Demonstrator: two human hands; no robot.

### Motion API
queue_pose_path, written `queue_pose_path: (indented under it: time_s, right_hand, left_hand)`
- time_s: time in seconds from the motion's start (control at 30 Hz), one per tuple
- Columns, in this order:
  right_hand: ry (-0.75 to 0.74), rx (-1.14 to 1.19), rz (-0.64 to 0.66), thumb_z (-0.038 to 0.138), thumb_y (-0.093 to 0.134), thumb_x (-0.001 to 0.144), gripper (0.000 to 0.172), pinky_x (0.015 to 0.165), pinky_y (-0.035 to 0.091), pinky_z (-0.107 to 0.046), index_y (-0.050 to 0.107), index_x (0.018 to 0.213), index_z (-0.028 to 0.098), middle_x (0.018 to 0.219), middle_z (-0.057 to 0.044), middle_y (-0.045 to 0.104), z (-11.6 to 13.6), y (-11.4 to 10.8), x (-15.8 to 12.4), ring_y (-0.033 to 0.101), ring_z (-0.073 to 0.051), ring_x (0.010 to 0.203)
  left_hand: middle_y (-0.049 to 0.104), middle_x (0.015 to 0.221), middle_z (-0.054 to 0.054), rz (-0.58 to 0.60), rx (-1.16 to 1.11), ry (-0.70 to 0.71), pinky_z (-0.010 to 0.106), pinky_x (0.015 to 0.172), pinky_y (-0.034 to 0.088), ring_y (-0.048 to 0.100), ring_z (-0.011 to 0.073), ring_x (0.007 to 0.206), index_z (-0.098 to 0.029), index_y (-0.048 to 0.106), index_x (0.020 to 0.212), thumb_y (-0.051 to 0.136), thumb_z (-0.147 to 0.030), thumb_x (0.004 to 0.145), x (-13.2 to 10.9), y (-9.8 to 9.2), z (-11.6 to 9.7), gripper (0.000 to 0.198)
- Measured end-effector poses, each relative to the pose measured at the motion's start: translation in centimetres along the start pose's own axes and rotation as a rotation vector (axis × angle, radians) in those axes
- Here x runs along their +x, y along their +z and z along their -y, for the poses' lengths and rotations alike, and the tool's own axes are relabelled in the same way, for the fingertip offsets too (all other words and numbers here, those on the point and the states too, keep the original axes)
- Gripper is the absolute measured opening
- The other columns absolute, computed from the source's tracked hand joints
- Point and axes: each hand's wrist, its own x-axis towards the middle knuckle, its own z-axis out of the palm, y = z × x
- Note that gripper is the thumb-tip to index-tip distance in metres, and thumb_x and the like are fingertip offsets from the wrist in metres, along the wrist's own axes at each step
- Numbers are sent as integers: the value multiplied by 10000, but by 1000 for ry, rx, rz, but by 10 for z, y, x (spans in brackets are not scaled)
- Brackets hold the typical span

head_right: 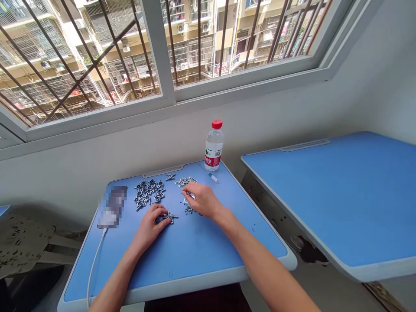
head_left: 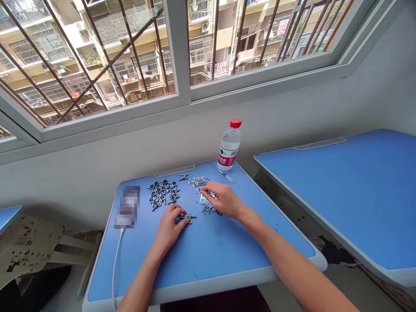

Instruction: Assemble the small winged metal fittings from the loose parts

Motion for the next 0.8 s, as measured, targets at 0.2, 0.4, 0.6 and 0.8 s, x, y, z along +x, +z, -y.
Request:
queue_pose_path:
  time_s: [0.2, 0.4, 0.6, 0.8]
  right_hand:
    - [93, -45, 19, 232, 493, 914, 191, 624, 398, -263, 634, 792, 190, 759, -34, 661, -4, -7, 1, 564, -160, 664]
    - [262, -189, 114, 169, 537, 877, 137, 621, 385, -247, 662, 827, 194, 830, -29, 690, -12, -18, 3, 589, -158, 712]
    - [383, -315, 271, 118, 526, 864, 174, 601, 350, -225, 678, 837, 196, 871, -25, 699, -15, -24, 4, 609, -151, 760]
    - [366, -397, 288, 92, 514, 837, 200, 555, 316, -218, 682, 820, 200, 848, -24, 702, -18, -24, 3, 612, -144, 735]
  left_hand:
    - [580, 1018, 52, 0, -18, 10, 328, 831, 479, 594, 198, 916, -213, 657, 904, 635, -201, 807, 1, 0, 2, 100]
    - [577, 1030, 56, 25, -22, -7, 335, 839, 480, 587, 199, 922, -206, 650, 912, 611, -223, 813, 1, -4, -3, 107]
    - [576, 1043, 61, 37, -34, -38, 329, 849, 476, 585, 196, 920, -201, 622, 920, 546, -182, 796, -1, -7, -11, 147]
    - [580, 1062, 70, 35, -13, -43, 333, 857, 474, 587, 198, 941, -192, 608, 923, 446, -98, 757, -2, -8, -13, 250]
